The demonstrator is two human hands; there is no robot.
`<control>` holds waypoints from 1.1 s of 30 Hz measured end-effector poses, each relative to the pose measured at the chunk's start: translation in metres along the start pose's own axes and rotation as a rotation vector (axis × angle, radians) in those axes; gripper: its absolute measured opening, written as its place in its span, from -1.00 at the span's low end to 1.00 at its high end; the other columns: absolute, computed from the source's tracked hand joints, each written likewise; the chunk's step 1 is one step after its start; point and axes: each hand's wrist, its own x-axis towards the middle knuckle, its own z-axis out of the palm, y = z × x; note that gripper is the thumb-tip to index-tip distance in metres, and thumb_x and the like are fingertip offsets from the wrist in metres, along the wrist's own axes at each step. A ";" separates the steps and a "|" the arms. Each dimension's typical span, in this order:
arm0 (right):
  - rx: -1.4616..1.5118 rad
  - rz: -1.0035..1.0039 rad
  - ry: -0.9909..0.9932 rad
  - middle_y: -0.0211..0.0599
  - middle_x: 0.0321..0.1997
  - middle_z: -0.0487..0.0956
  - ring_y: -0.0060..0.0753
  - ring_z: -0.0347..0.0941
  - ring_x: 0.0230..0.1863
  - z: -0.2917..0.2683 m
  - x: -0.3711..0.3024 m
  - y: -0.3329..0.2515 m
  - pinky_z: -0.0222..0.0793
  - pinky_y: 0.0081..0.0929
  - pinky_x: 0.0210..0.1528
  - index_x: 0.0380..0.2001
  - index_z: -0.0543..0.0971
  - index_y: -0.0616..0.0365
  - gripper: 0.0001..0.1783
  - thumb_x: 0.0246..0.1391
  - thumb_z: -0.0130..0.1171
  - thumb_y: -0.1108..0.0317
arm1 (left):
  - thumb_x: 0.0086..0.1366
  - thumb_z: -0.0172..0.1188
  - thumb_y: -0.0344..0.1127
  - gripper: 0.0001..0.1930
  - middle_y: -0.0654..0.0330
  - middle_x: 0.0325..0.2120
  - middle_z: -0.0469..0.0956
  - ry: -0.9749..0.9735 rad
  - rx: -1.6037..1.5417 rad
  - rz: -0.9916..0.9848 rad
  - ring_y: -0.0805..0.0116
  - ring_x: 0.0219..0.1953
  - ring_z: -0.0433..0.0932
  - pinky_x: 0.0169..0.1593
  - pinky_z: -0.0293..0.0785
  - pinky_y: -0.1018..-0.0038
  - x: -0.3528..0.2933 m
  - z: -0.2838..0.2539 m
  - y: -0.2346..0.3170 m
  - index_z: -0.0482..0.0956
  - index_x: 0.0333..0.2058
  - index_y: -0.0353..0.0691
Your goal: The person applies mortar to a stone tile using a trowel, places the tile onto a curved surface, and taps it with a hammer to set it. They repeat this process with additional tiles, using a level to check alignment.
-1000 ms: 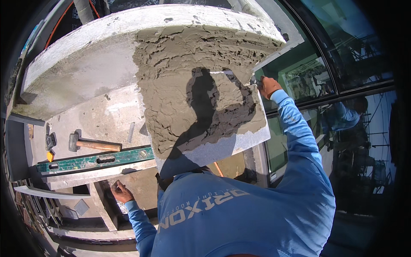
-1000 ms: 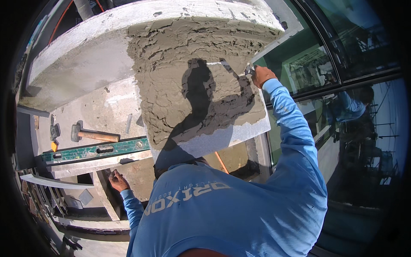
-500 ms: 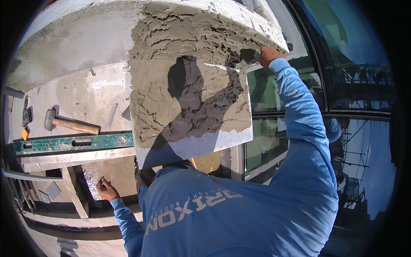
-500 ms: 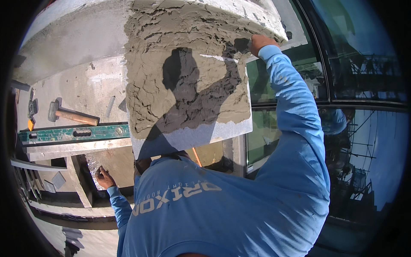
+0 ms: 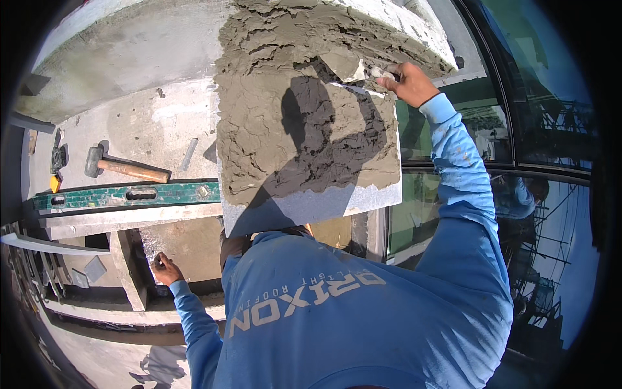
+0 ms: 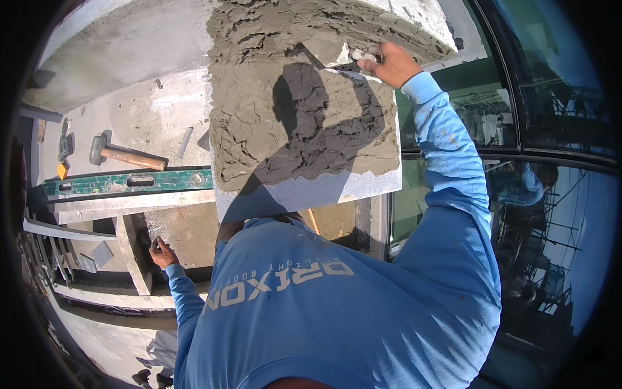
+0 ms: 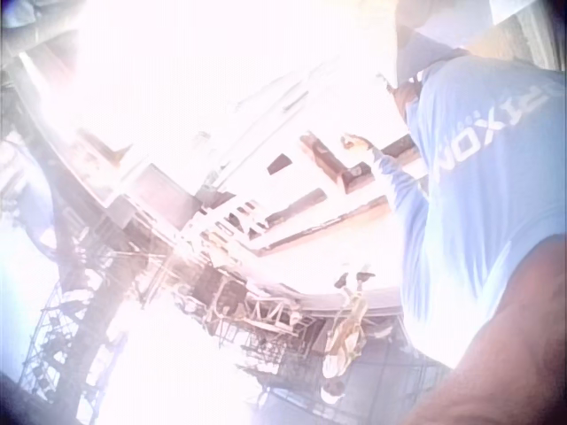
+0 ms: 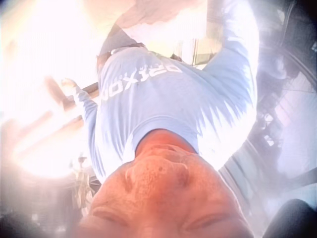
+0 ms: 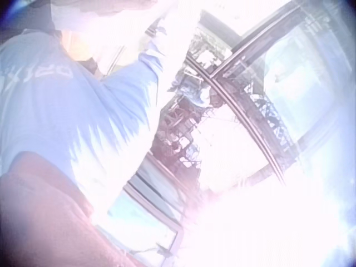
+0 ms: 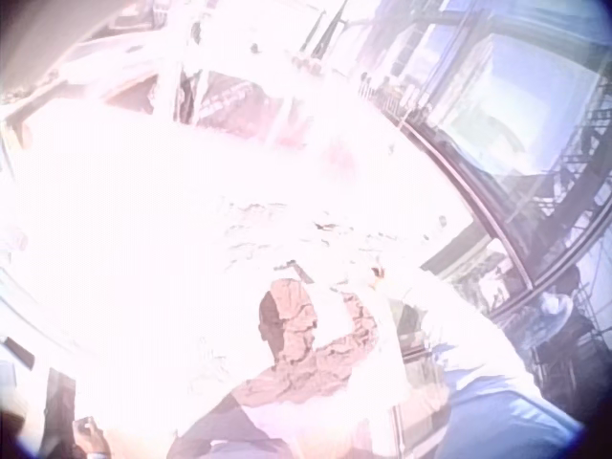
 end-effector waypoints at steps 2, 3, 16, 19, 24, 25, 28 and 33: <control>0.292 0.022 -0.023 -0.08 -0.50 0.58 -0.38 0.50 -0.51 0.014 -0.041 0.004 0.41 -0.37 -0.41 -0.06 0.56 0.48 -0.38 0.19 0.24 0.00 | 0.36 0.19 -0.08 -0.56 -0.04 -0.39 0.59 0.009 0.286 0.072 0.17 -0.41 0.58 -0.32 0.53 0.33 -0.006 -0.009 -0.009 0.59 -0.25 -0.49; 0.531 -0.014 -0.084 -0.25 -0.56 0.51 -0.55 0.44 -0.56 0.024 -0.060 0.004 0.35 -0.48 -0.49 -0.20 0.56 0.40 -0.51 0.26 0.17 0.05 | 0.32 0.19 -0.08 -0.57 -0.12 -0.38 0.59 0.033 0.397 0.165 0.04 -0.36 0.58 -0.23 0.52 0.24 -0.011 -0.013 -0.014 0.62 -0.35 -0.48; 1.529 0.295 -0.619 -0.44 -0.65 0.34 -0.59 0.22 -0.73 0.269 -0.199 -0.019 0.12 -0.52 -0.65 -0.36 0.41 0.18 -0.54 0.41 -0.10 -0.02 | 0.23 0.18 -0.27 -0.78 -0.09 -0.38 0.58 -0.044 0.586 0.365 -0.07 -0.29 0.55 -0.13 0.47 0.13 -0.019 -0.004 0.011 0.66 -0.38 -0.33; 1.392 0.212 -0.490 -0.25 -0.64 0.41 -0.40 0.32 -0.70 0.234 -0.195 -0.010 0.23 -0.40 -0.59 -0.30 0.46 0.24 -0.52 0.40 -0.08 -0.02 | 0.27 0.16 -0.27 -0.77 -0.09 -0.34 0.57 -0.040 0.451 0.416 -0.05 -0.29 0.55 -0.15 0.47 0.15 -0.006 0.021 0.050 0.65 -0.36 -0.34; 0.875 -0.093 -0.207 0.19 -0.45 0.51 0.26 0.45 -0.39 0.207 -0.164 -0.036 0.36 -0.08 -0.29 -0.19 0.46 0.31 -0.52 0.34 0.00 0.00 | 0.28 0.15 -0.24 -0.74 -0.10 -0.32 0.55 -0.128 0.352 0.304 -0.03 -0.29 0.56 -0.16 0.48 0.20 -0.018 0.049 0.072 0.64 -0.36 -0.37; 0.853 -0.118 -0.229 0.19 -0.44 0.51 0.26 0.45 -0.38 0.209 -0.158 -0.043 0.36 -0.08 -0.29 -0.19 0.46 0.31 -0.52 0.34 -0.01 0.00 | 0.28 0.15 -0.24 -0.74 -0.10 -0.32 0.55 -0.139 0.315 0.285 -0.04 -0.28 0.56 -0.16 0.48 0.21 -0.023 0.047 0.065 0.64 -0.36 -0.37; 0.730 -0.167 -0.293 0.21 -0.38 0.54 0.34 0.48 -0.29 0.224 -0.141 -0.071 0.38 -0.05 -0.25 -0.19 0.46 0.30 -0.55 0.31 0.02 0.03 | 0.29 0.14 -0.25 -0.75 -0.13 -0.33 0.55 -0.133 0.410 0.351 -0.11 -0.27 0.53 -0.13 0.45 0.16 -0.035 0.035 0.029 0.63 -0.38 -0.35; 0.647 -0.214 -0.395 0.27 -0.27 0.56 0.38 0.48 -0.15 0.241 -0.118 -0.125 0.39 0.01 -0.13 -0.13 0.47 0.36 -0.52 0.28 0.01 0.04 | 0.24 0.15 -0.22 -0.73 -0.15 -0.34 0.59 -0.021 0.457 0.116 -0.12 -0.24 0.56 -0.10 0.47 0.14 -0.063 -0.013 -0.051 0.64 -0.38 -0.36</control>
